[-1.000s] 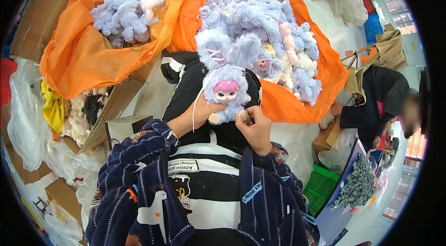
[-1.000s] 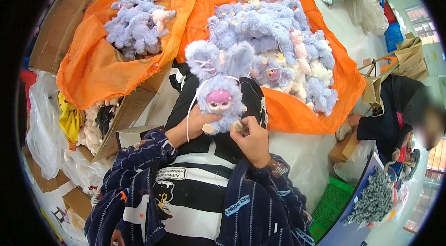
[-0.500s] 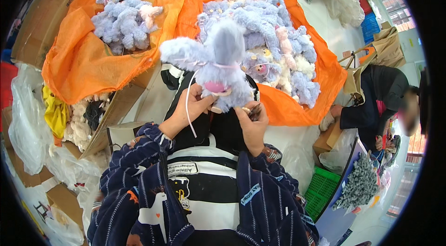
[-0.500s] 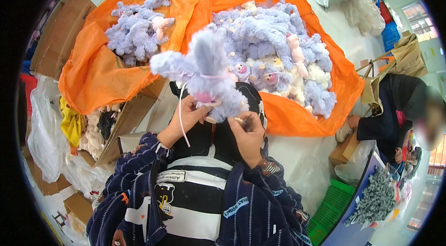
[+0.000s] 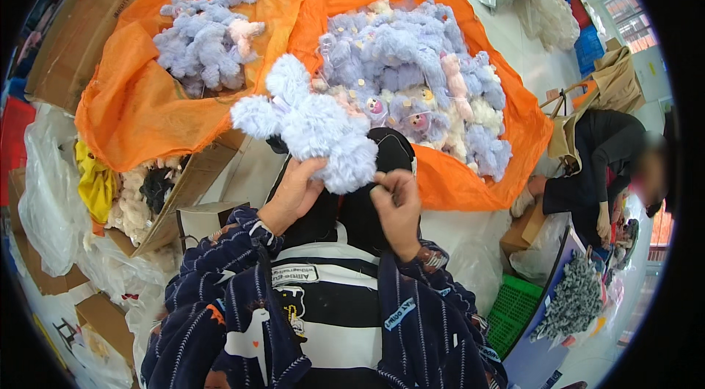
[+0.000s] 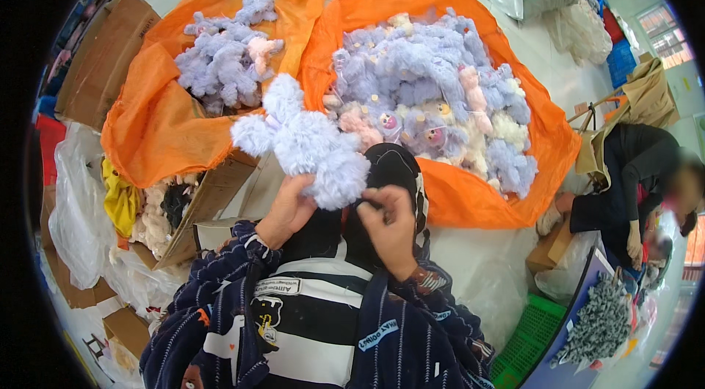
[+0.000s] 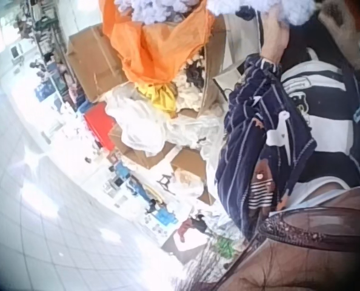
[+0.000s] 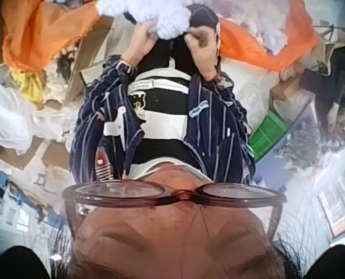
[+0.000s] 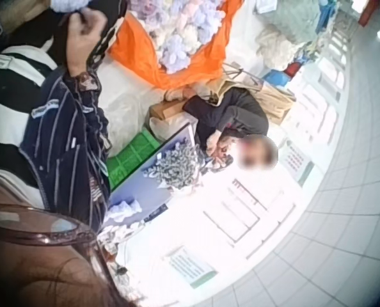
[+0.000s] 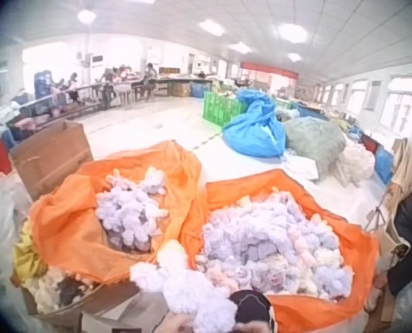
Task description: The person sits on the floor and repeatedly picks up small stuffed toys from an orange bag, trims loose threads and fur with a small blade, and places the toys back into the bag. The person handles multiple toys one at a time, turning them over to trim different sides.
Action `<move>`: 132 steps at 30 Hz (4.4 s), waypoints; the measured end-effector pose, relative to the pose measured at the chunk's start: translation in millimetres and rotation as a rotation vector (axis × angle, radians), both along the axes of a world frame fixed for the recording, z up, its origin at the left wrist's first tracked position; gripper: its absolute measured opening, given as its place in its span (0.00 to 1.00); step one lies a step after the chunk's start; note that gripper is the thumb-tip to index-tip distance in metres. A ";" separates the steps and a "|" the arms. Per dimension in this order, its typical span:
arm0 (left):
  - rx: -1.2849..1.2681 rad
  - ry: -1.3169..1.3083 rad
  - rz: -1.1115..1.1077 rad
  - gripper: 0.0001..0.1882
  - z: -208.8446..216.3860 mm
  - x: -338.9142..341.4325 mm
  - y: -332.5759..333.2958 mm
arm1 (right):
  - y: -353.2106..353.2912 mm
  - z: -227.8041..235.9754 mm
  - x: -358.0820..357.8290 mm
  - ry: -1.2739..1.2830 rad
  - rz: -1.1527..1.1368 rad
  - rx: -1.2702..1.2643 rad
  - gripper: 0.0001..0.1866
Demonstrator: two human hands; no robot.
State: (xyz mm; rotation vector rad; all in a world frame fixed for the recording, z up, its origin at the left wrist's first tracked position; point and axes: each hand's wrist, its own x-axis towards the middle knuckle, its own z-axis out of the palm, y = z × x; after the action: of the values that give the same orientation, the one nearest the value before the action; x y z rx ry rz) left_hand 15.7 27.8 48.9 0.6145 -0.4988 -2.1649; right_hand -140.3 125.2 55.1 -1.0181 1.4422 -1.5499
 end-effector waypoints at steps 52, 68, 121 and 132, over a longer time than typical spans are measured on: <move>-0.432 -0.424 -0.280 0.38 -26.6 -35.1 8.3 | -17.0 50.2 -37.9 1.112 0.206 0.040 0.09; -0.496 -0.510 -0.260 0.40 -35.5 -39.5 8.2 | -37.2 42.3 -82.7 -0.461 0.320 0.571 0.06; -1.321 -0.918 -0.024 0.19 -3.0 -14.3 2.3 | 11.8 17.1 -2.0 -0.543 0.249 0.389 0.10; -1.331 -1.019 0.004 0.18 2.7 -13.3 0.7 | 12.0 13.3 -2.4 -0.380 0.321 0.346 0.07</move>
State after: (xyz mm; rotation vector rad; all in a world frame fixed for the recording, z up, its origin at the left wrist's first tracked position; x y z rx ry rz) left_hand 2.4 28.5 51.6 0.8147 -2.1522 -0.9071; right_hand -142.8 137.2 68.3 -0.6650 1.1612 -1.1365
